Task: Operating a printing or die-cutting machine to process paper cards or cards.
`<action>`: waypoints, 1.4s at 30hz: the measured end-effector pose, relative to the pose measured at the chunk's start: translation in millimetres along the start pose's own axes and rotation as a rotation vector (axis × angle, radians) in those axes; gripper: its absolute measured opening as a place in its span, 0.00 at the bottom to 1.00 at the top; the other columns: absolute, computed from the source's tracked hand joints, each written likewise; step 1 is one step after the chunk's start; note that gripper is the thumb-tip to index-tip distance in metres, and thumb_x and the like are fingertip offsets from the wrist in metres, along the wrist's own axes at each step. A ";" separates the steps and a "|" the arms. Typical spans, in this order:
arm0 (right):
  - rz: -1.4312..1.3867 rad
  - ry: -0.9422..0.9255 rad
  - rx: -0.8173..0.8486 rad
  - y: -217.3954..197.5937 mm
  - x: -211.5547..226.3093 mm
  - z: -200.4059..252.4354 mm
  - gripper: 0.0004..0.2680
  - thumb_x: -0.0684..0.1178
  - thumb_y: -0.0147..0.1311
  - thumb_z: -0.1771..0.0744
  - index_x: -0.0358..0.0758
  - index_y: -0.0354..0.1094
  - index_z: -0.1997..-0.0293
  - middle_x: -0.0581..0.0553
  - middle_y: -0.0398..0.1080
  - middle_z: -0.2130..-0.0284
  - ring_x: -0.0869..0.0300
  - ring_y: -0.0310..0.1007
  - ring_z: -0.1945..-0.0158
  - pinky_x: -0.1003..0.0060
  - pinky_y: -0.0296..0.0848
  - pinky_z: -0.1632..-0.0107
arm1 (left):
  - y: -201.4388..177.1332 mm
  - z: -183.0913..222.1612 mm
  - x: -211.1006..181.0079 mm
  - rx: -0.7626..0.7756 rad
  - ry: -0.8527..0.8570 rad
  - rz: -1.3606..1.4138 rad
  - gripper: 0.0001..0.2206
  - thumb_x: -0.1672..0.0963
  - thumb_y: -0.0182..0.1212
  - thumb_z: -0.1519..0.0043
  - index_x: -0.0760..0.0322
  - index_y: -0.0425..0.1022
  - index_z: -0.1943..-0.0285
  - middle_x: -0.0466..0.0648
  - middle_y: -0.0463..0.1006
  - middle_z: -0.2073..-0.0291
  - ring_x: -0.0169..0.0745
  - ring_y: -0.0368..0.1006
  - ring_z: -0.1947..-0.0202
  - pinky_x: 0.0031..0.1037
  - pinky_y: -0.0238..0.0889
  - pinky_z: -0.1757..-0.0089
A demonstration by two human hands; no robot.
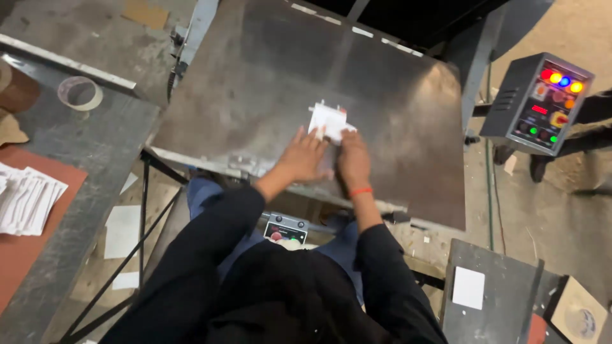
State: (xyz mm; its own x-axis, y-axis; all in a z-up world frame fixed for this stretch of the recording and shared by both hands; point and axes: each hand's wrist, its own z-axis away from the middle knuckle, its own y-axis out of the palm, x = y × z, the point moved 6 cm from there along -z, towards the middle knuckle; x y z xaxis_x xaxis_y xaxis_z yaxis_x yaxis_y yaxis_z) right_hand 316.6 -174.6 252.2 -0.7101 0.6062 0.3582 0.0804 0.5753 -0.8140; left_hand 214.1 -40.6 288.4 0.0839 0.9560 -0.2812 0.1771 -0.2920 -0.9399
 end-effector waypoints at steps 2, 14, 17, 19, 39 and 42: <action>0.007 -0.063 0.162 47.8 13.9 5.8 0.16 0.35 0.46 0.35 0.35 0.71 0.42 0.37 0.71 0.41 0.45 0.68 0.34 0.56 0.65 0.33 | -1.8 61.7 -16.5 0.165 0.035 0.006 0.47 0.38 0.64 0.49 0.66 0.57 0.25 0.63 0.62 0.32 0.57 0.50 0.30 0.61 0.36 0.36; 0.126 -0.184 0.328 53.6 17.1 -99.7 0.13 0.44 0.49 0.33 0.35 0.74 0.45 0.35 0.74 0.46 0.42 0.74 0.44 0.52 0.71 0.42 | -150.5 386.4 174.4 -0.527 -0.670 -1.045 0.09 0.54 0.67 0.30 0.64 0.81 0.51 0.50 0.71 0.65 0.49 0.70 0.60 0.48 0.70 0.44; 0.197 -0.233 0.510 59.0 -1.4 -177.1 0.15 0.59 0.55 0.29 0.35 0.77 0.57 0.31 0.77 0.58 0.39 0.77 0.53 0.48 0.74 0.47 | -176.0 449.4 221.5 -0.853 -0.982 -0.268 0.17 0.51 0.53 0.21 0.70 0.76 0.48 0.52 0.75 0.63 0.47 0.71 0.67 0.40 0.67 0.62; 0.060 -0.167 0.418 24.1 10.4 -219.3 0.14 0.58 0.58 0.31 0.34 0.76 0.55 0.30 0.76 0.58 0.38 0.76 0.53 0.49 0.73 0.49 | -110.0 561.4 317.2 -1.044 -1.044 0.139 0.16 0.53 0.50 0.23 0.76 0.72 0.48 0.53 0.75 0.62 0.43 0.70 0.67 0.38 0.67 0.66; 0.709 1.006 0.156 -252.2 -255.5 358.3 0.17 0.61 0.64 0.36 0.32 0.79 0.63 0.26 0.76 0.67 0.36 0.76 0.57 0.48 0.73 0.48 | -17.6 205.9 162.0 -0.357 -0.459 0.069 0.16 0.58 0.57 0.38 0.72 0.77 0.43 0.64 0.77 0.57 0.65 0.71 0.53 0.48 0.64 0.49; 0.595 1.039 0.290 -259.7 -270.1 361.5 0.18 0.64 0.65 0.39 0.37 0.80 0.60 0.26 0.77 0.66 0.37 0.78 0.57 0.47 0.76 0.51 | 69.7 173.9 95.1 -0.237 -0.199 0.360 0.10 0.56 0.59 0.42 0.63 0.80 0.56 0.55 0.81 0.52 0.56 0.75 0.53 0.41 0.67 0.52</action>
State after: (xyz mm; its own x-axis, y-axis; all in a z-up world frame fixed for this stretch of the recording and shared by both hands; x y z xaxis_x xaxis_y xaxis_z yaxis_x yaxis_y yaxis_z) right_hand 234.6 -686.3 201.5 0.2880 0.9575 -0.0173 -0.0516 -0.0025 -0.9987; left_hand 63.9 35.1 162.5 -0.0043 0.7729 -0.6345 0.3919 -0.5824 -0.7122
